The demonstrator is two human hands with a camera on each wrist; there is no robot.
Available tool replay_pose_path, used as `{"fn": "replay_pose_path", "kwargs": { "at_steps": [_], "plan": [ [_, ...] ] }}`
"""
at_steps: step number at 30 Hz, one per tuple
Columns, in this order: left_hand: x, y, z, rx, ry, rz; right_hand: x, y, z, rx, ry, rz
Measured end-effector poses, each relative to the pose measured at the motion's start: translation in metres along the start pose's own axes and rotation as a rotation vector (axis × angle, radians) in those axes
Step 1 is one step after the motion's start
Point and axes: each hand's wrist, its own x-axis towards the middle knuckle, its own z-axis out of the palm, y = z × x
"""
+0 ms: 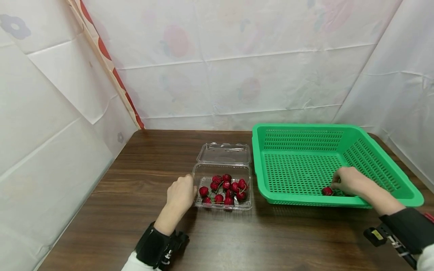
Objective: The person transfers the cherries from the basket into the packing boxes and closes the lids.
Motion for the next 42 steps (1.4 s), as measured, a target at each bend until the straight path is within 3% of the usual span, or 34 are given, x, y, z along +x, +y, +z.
{"fn": "replay_pose_path", "kwargs": {
  "at_steps": [17,42],
  "plan": [
    [-0.001,-0.001,0.000,-0.003,0.009,0.015,-0.004,-0.002,-0.003,0.127,0.091,-0.037],
    [-0.001,0.000,-0.001,-0.003,-0.003,0.005,-0.015,-0.010,-0.011,0.157,0.417,-0.054]
  ]
}}
